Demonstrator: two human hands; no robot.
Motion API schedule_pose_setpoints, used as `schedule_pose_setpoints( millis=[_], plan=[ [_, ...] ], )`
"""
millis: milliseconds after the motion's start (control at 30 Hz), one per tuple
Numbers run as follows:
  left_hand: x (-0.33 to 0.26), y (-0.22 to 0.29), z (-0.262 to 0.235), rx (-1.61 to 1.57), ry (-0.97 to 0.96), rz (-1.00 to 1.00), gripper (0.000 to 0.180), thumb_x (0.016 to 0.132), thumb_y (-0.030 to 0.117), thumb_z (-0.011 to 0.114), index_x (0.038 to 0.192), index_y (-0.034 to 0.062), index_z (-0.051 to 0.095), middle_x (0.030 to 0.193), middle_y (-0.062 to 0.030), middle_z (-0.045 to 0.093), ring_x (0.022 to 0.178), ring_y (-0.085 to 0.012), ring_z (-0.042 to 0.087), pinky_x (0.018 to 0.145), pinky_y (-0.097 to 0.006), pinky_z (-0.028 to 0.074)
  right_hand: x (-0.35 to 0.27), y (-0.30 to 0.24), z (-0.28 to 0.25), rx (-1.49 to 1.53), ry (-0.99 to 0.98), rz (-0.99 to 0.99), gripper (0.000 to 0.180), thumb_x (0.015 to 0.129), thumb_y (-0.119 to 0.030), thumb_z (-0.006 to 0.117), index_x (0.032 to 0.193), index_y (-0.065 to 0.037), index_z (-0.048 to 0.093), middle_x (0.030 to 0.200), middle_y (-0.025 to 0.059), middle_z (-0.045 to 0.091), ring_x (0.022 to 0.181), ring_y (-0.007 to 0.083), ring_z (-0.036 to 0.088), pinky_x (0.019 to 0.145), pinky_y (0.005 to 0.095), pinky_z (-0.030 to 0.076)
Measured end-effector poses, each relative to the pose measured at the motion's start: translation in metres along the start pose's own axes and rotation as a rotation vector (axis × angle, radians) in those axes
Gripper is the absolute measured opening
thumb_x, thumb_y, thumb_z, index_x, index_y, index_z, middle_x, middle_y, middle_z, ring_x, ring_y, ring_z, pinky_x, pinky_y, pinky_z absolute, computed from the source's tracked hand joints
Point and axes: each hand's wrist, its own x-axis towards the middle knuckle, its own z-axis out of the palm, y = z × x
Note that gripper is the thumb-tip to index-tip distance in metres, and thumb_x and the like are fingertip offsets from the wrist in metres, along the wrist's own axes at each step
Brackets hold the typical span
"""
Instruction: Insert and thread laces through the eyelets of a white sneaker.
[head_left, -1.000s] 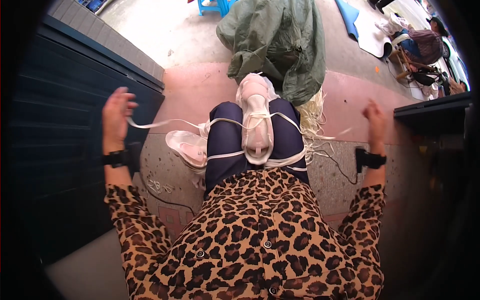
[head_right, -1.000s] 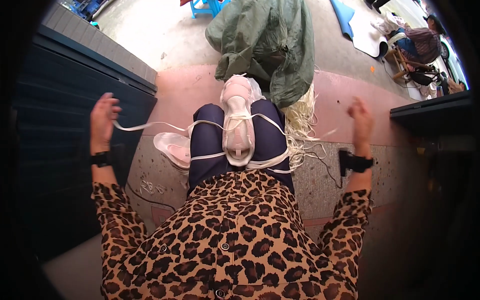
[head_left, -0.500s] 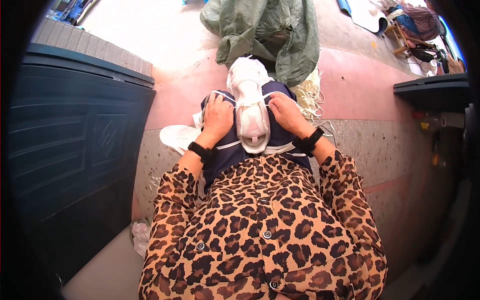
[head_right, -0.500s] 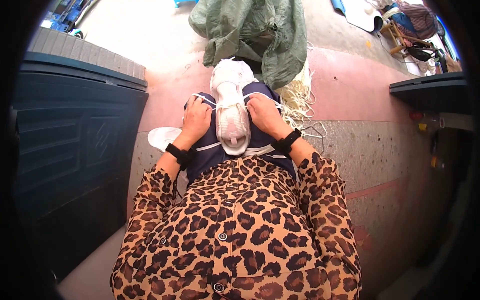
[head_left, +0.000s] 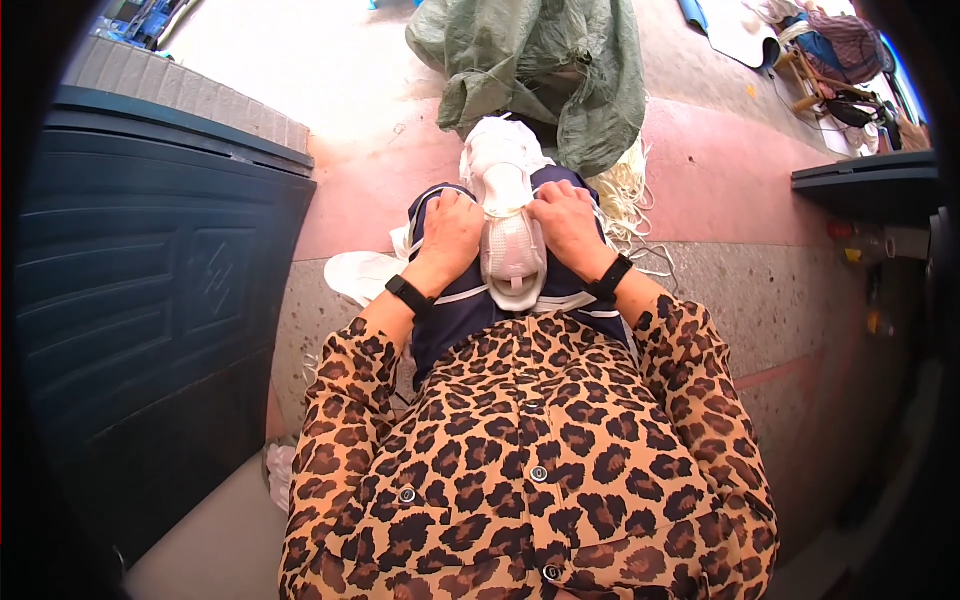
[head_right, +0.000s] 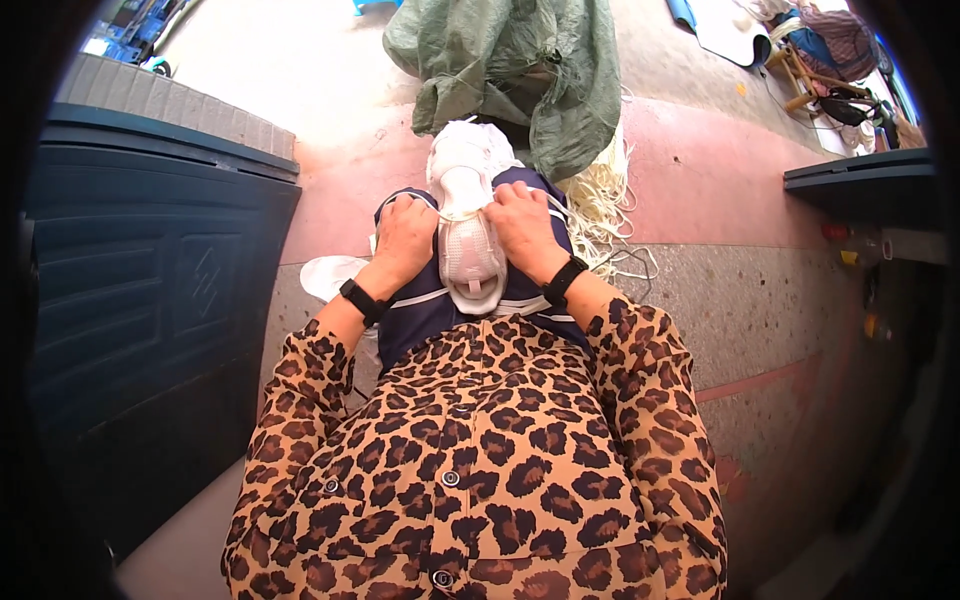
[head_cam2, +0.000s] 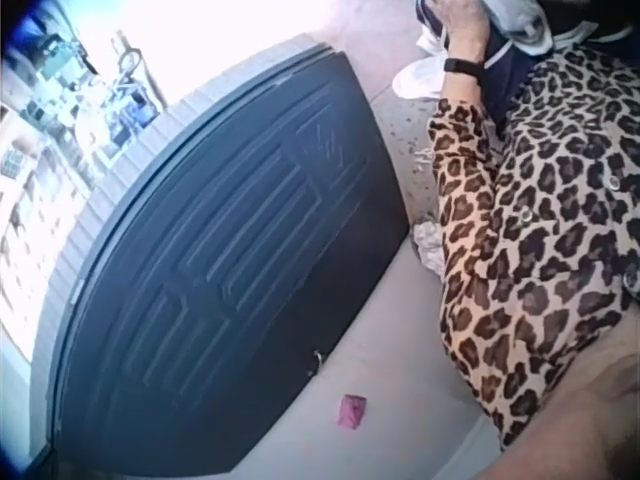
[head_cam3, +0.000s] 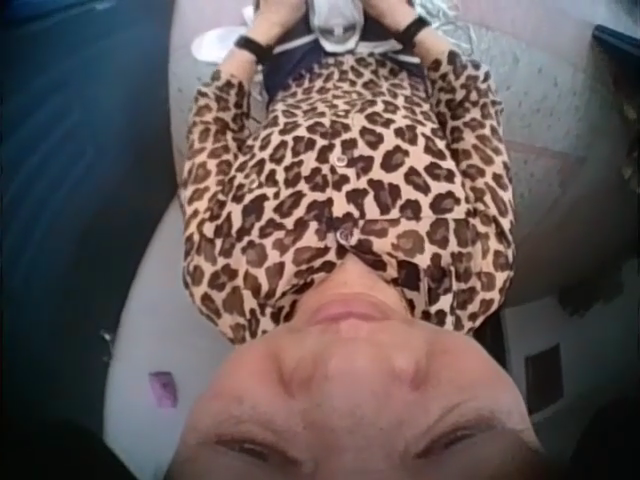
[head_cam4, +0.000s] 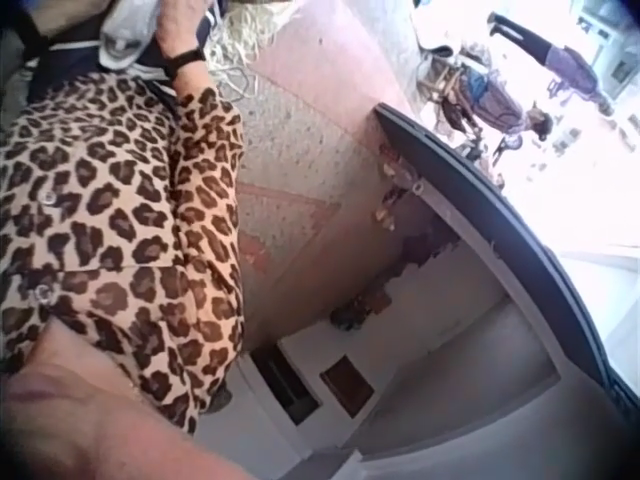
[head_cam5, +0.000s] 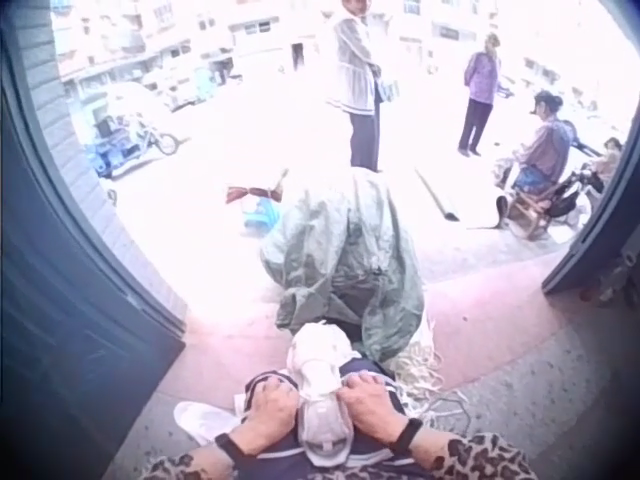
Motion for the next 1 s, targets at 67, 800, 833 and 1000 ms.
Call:
schedule_pose_setpoints(
  millis=[67, 800, 833, 1000],
  plan=[
    [-0.001, -0.003, -0.005, 0.017, 0.008, 0.008, 0.006, 0.065, 0.009, 0.054, 0.068, 0.0055, 0.057, 0.075, -0.0082, 0.055, 0.083, -0.0242, 0.048, 0.07, -0.035, 0.037, 0.006, -0.006, -0.002, 0.016, 0.031, 0.061, 0.011, 0.066, -0.018, 0.059, 0.074, -0.011, 0.059, 0.081, 0.002, 0.052, 0.084, 0.0204, 0.048, 0.071, 0.034, 0.034],
    [-0.005, -0.006, 0.002, -0.01, -0.411, -0.182, 0.016, 0.068, 0.013, 0.055, 0.077, 0.0048, 0.065, 0.083, -0.0135, 0.061, 0.087, -0.0287, 0.054, 0.065, -0.042, 0.044, 0.001, -0.011, 0.021, 0.114, 0.001, 0.02, 0.013, 0.071, -0.016, 0.059, 0.062, -0.008, 0.057, 0.066, 0.0107, 0.051, 0.068, 0.0286, 0.051, 0.062, 0.0401, 0.038],
    [-0.002, -0.005, 0.001, -0.081, -0.477, -0.192, 0.018, 0.07, 0.013, 0.054, 0.08, 0.0042, 0.065, 0.087, -0.0153, 0.062, 0.092, -0.0319, 0.054, 0.068, -0.044, 0.046, -0.009, -0.009, 0.016, 0.104, -0.015, 0.037, 0.012, 0.071, -0.017, 0.059, 0.063, -0.008, 0.058, 0.067, 0.0104, 0.052, 0.069, 0.0284, 0.051, 0.062, 0.0398, 0.039],
    [0.005, 0.001, 0.002, -0.027, -0.429, -0.042, 0.017, 0.069, 0.015, 0.054, 0.078, 0.0035, 0.063, 0.08, -0.0136, 0.06, 0.087, -0.0314, 0.053, 0.067, -0.044, 0.042, -0.016, -0.004, 0.014, 0.131, 0.075, 0.047, 0.011, 0.072, -0.016, 0.059, 0.065, -0.007, 0.059, 0.068, 0.01, 0.052, 0.071, 0.0284, 0.051, 0.063, 0.0402, 0.039]
  ],
)
